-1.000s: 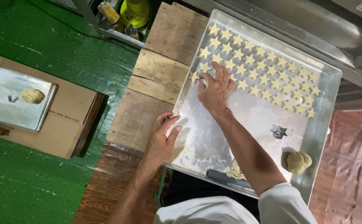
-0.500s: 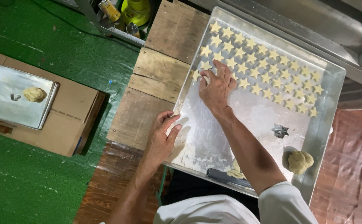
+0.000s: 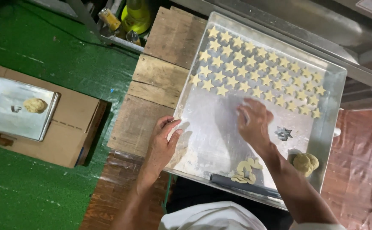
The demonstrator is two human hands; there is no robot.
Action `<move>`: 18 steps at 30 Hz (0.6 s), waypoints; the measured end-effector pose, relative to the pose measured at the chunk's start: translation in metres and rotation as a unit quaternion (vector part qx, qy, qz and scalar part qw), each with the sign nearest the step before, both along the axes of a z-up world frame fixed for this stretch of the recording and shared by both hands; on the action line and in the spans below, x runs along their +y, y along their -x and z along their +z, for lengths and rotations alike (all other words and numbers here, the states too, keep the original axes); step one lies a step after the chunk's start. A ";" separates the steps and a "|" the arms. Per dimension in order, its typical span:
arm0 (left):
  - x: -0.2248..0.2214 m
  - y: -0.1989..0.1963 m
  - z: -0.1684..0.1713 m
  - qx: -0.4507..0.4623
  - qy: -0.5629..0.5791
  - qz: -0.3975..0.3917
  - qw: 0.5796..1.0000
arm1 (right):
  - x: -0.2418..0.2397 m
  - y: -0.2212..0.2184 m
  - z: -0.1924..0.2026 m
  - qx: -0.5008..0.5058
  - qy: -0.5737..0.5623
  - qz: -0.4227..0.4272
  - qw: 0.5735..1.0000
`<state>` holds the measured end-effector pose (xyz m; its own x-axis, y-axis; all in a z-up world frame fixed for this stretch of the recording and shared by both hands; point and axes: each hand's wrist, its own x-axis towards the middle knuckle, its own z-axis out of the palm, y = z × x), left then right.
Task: Rolling out dough with a rolling pin and cutting star shapes using a cookie cutter on a metal baking tray.
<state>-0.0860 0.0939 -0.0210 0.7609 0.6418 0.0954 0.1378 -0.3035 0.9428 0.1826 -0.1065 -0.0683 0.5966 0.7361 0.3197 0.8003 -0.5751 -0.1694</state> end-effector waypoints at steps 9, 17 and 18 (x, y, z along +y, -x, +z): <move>-0.014 -0.004 -0.012 0.090 -0.317 0.009 0.944 | -0.108 0.038 0.013 0.142 -0.009 0.059 0.988; -0.110 -0.028 -0.004 0.207 -0.191 -0.262 0.923 | -0.155 0.051 0.055 0.182 0.074 0.084 0.977; -0.119 -0.033 -0.006 0.270 -0.185 -0.312 0.892 | -0.160 0.049 0.058 0.195 0.073 0.099 0.973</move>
